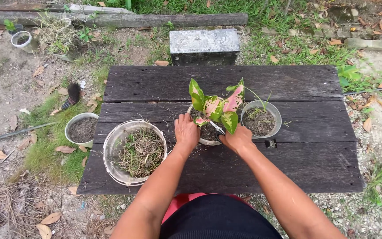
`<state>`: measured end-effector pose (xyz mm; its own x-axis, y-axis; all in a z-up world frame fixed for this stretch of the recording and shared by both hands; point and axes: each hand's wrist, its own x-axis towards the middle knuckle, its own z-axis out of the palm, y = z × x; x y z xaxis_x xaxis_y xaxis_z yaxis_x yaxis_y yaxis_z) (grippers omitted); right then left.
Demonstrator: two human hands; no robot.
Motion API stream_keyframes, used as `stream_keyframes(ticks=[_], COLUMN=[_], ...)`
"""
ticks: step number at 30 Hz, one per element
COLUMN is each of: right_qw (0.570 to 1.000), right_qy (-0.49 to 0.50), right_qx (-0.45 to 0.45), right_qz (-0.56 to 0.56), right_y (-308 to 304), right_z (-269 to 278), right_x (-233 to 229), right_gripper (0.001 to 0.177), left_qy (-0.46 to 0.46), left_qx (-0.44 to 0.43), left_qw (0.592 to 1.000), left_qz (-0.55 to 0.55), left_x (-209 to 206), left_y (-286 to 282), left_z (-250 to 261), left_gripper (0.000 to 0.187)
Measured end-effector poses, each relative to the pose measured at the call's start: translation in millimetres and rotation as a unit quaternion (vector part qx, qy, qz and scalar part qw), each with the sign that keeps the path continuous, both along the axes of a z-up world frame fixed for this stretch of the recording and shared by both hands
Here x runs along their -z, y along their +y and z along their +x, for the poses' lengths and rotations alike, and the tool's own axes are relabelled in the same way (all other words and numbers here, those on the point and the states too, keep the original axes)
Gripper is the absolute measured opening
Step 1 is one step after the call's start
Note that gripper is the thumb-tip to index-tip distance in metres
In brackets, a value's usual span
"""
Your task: The recorder uses scissors to prune dead leaves and remove weeds from several potted plants on a wooden table.
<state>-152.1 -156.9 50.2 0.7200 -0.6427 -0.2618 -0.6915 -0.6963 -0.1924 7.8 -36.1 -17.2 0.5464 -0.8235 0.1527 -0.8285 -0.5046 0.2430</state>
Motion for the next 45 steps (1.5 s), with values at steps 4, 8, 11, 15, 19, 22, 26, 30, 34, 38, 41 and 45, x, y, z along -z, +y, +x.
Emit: stream_keyframes(ticks=[4, 8, 11, 15, 19, 22, 26, 30, 34, 38, 41, 45], right_qw=[0.996, 0.997, 0.995, 0.996, 0.991, 0.992, 0.991, 0.991, 0.995, 0.996, 0.995, 0.993], right_qy=[-0.026, 0.067, 0.084, 0.047, 0.056, 0.121, 0.128, 0.127, 0.097, 0.086, 0.099, 0.121], right_qx=[-0.043, -0.031, -0.05, -0.077, -0.115, -0.012, -0.024, -0.034, -0.006, 0.007, 0.01, 0.004], right_qz=[-0.067, 0.001, 0.001, -0.026, -0.034, 0.015, 0.02, 0.007, 0.021, 0.018, 0.006, -0.011], right_y=[-11.1, -10.9, -8.7, -3.9, -12.8, -16.8, -14.1, -13.7, -18.9, -24.0, -28.7, -28.0], right_z=[11.2, 6.5, 0.3, 0.5, -9.0, -12.4, -13.9, -17.5, -26.0, -29.6, -27.9, -14.8], right_x=[36.0, 14.9, 7.3, 16.1, 23.5, 10.4, 1.4, 16.5, 1.0, -13.7, -0.9, 16.8], right_gripper=[0.044, 0.035, 0.033, 0.042, 0.045, 0.046, 0.051, 0.053, 0.046, 0.044, 0.032, 0.025], left_qy=[0.009, 0.04, 0.034, 0.008, 0.025, 0.045, 0.051, 0.037, 0.032, 0.041, 0.034, 0.038], left_qx=[-0.007, -0.013, -0.026, -0.041, -0.024, -0.028, -0.049, -0.067, -0.065, -0.054, -0.033, 0.022], left_qw=[0.999, 0.998, 0.998, 0.999, 0.999, 0.999, 0.997, 0.997, 0.997, 0.996, 0.998, 0.998], left_qz=[0.036, 0.04, 0.038, 0.012, -0.014, -0.014, -0.031, -0.024, -0.04, -0.049, -0.035, -0.037], left_x=[-10.0, -21.0, -13.0, -8.4, -6.9, -20.0, -21.1, -15.7, 0.0, -2.5, -10.3, 7.6], left_y=[0.0, 1.7, -0.6, -2.5, -3.9, -2.3, -7.5, -12.6, -13.5, -4.5, -4.0, -20.4], left_z=[-8.2, -16.0, -18.7, -19.7, -21.0, -25.1, -28.0, -32.7, -33.9, -46.0, -57.2, -63.1], left_gripper=[0.028, 0.027, 0.026, 0.026, 0.02, 0.019, 0.025, 0.021, 0.02, 0.017, 0.018, 0.016])
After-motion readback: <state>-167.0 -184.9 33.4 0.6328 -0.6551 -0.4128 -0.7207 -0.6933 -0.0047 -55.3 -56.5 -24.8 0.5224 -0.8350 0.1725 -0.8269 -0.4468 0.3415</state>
